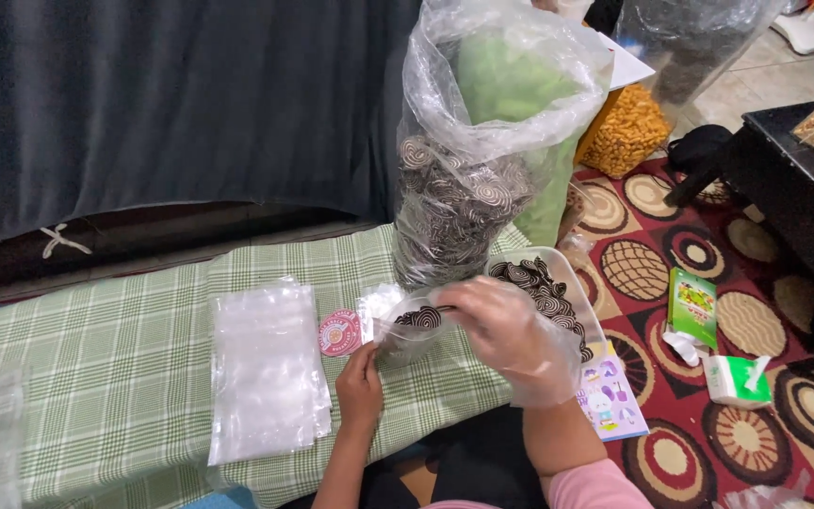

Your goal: Packaging chocolate swirl cookies into small plastic bags.

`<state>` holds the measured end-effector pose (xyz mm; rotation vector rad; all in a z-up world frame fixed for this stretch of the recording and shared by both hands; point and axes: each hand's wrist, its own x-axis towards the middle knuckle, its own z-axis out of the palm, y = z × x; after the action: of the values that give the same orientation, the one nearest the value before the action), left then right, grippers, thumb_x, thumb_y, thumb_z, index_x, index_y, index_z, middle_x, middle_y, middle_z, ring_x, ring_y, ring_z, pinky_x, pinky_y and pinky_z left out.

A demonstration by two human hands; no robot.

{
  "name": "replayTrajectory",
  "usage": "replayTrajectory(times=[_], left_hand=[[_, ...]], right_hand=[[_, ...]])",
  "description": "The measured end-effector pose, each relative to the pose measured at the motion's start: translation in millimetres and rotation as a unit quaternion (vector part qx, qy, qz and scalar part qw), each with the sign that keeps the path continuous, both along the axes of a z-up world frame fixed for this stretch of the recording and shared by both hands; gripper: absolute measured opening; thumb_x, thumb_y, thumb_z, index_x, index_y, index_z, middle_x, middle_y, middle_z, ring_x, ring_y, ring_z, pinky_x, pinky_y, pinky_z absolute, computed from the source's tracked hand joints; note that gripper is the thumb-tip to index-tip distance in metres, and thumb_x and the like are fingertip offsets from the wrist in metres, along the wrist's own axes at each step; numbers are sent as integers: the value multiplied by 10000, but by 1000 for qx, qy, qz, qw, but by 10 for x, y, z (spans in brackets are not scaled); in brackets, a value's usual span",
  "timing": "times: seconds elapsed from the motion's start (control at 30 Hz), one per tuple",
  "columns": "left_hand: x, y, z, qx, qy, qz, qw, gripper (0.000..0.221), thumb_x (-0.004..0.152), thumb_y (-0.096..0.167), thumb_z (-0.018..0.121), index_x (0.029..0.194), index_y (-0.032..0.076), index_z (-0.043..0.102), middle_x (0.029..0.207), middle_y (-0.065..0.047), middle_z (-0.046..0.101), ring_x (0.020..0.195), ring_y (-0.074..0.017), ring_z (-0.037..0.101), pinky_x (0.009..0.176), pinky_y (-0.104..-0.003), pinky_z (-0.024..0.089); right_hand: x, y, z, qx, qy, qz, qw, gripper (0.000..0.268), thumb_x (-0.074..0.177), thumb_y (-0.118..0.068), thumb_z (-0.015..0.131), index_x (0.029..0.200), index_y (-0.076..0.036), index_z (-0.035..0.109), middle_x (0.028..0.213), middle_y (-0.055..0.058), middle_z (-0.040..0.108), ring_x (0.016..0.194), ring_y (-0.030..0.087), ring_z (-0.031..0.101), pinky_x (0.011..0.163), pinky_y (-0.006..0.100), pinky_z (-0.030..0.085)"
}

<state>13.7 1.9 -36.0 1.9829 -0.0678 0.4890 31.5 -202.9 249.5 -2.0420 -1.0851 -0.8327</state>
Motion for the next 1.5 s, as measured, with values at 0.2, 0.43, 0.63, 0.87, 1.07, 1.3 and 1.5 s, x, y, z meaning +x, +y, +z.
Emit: replayTrajectory(times=[0.2, 0.43, 0.63, 0.87, 1.07, 1.3, 1.5], left_hand=[[23, 17, -102, 38, -70, -10, 997, 338, 921, -35, 569, 1233, 66, 650, 1159, -99, 724, 1010, -242, 721, 890, -355, 592], [10, 16, -32, 21, -65, -22, 997, 370, 913, -65, 556, 1249, 64, 640, 1171, -106, 718, 1033, -238, 714, 917, -341, 587], [8, 14, 26, 23, -66, -23, 997, 345, 917, -53, 548, 1232, 55, 643, 1137, -109, 725, 1010, -252, 717, 903, -360, 594], [11, -7, 91, 5, -36, 6, 999, 294, 949, -13, 521, 1138, 93, 719, 1060, -75, 744, 979, -272, 719, 851, -402, 594], [7, -25, 71, 14, -37, 5, 999, 269, 960, 14, 531, 1149, 91, 707, 1062, -75, 736, 982, -266, 713, 851, -395, 591], [-4, -52, 141, 23, -26, 8, 999, 242, 972, 30, 545, 1153, 84, 697, 1070, -76, 728, 1002, -268, 708, 855, -397, 591], [-6, -48, 108, 23, -24, 2, 999, 246, 987, 46, 532, 1174, 85, 687, 1081, -78, 722, 1011, -269, 704, 855, -401, 593]], right_hand=[[110, 15, -277, -185, 16, -136, 973, 104, 944, -125, 615, 1041, -121, 654, 790, 8, 631, 679, 198, 558, 649, 360, 483], [154, -12, -273, -184, 14, -53, 981, 315, 883, 18, 565, 1178, -74, 627, 940, 39, 711, 763, 235, 650, 751, 391, 519], [116, 49, -82, -164, 51, 1, 985, 328, 889, 46, 574, 1183, -67, 668, 1162, 68, 716, 1000, 238, 714, 864, 370, 568], [-79, -357, 6, 98, 22, -50, 994, 416, 773, 199, 472, 896, -63, 771, 922, 113, 767, 857, 251, 756, 806, 364, 611], [-172, -1190, -580, -18, 171, -370, 913, 207, 895, -86, 642, 1046, -168, 758, 1025, 125, 734, 943, 358, 682, 817, 477, 538], [-7, -1155, -764, -130, 423, -358, 823, 447, 859, -217, 712, 1295, -309, 681, 1346, 99, 631, 1266, 371, 562, 1033, 544, 463], [127, -1183, -1104, -150, 379, -391, 825, 292, 874, -235, 710, 1164, -234, 739, 1132, 99, 727, 1190, 303, 625, 1027, 448, 495]])
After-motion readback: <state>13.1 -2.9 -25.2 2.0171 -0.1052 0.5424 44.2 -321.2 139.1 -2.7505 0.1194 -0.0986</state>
